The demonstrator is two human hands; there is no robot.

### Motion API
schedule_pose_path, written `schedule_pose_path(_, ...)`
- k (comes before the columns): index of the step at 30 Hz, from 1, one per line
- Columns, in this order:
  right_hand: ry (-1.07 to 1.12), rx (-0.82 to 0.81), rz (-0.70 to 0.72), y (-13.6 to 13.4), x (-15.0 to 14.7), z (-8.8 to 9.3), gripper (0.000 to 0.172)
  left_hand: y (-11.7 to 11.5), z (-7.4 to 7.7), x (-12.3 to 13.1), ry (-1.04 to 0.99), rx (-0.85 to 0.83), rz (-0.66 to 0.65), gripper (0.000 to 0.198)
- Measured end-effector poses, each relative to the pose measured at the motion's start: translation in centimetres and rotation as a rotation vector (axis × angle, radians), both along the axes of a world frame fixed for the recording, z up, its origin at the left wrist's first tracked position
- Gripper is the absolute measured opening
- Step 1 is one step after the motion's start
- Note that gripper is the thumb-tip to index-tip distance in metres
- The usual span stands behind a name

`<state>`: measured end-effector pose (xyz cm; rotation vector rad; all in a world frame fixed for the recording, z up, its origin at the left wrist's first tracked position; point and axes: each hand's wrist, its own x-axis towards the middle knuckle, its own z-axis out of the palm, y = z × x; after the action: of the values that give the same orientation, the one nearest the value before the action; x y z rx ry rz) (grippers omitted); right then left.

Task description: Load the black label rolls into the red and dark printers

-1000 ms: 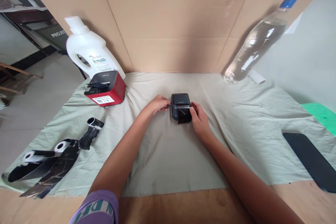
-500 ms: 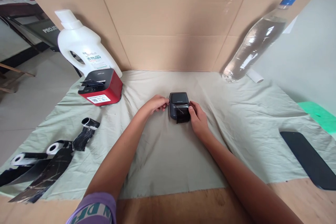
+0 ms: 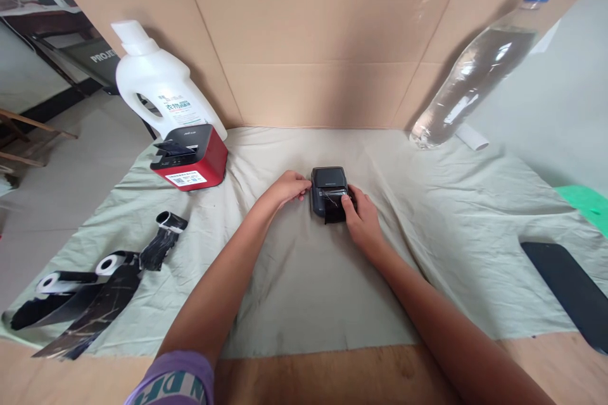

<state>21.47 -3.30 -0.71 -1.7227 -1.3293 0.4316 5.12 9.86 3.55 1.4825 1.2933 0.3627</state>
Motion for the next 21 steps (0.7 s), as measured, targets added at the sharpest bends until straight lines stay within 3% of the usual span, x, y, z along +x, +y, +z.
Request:
schedule_pose_path(8, -0.066, -0.022, 0.021, -0.14, -0.06, 0.08, 0.055, 0.08, -0.41, -0.07, 0.016, -0.02, 0.007, 0.021)
schedule_pose_path(11, -0.076, -0.022, 0.019, -0.18, -0.01, -0.05, 0.056, 0.07, -0.24, -0.37, -0.009, -0.028, -0.016, 0.005)
schedule_pose_path(12, -0.083, -0.021, 0.023, -0.21, 0.0, -0.07, 0.056, 0.03, -0.08, -0.46, -0.029, -0.024, -0.021, 0.009)
schedule_pose_path(16, -0.101, -0.016, 0.044, -0.25, 0.0, 0.0, 0.056, -0.17, 0.53, -0.55, -0.133, -0.015, -0.013, 0.061)
schedule_pose_path(21, -0.092, -0.023, 0.042, -0.2, 0.02, 0.04, 0.056, -0.09, 0.21, -0.28, -0.218, -0.019, -0.045, 0.064)
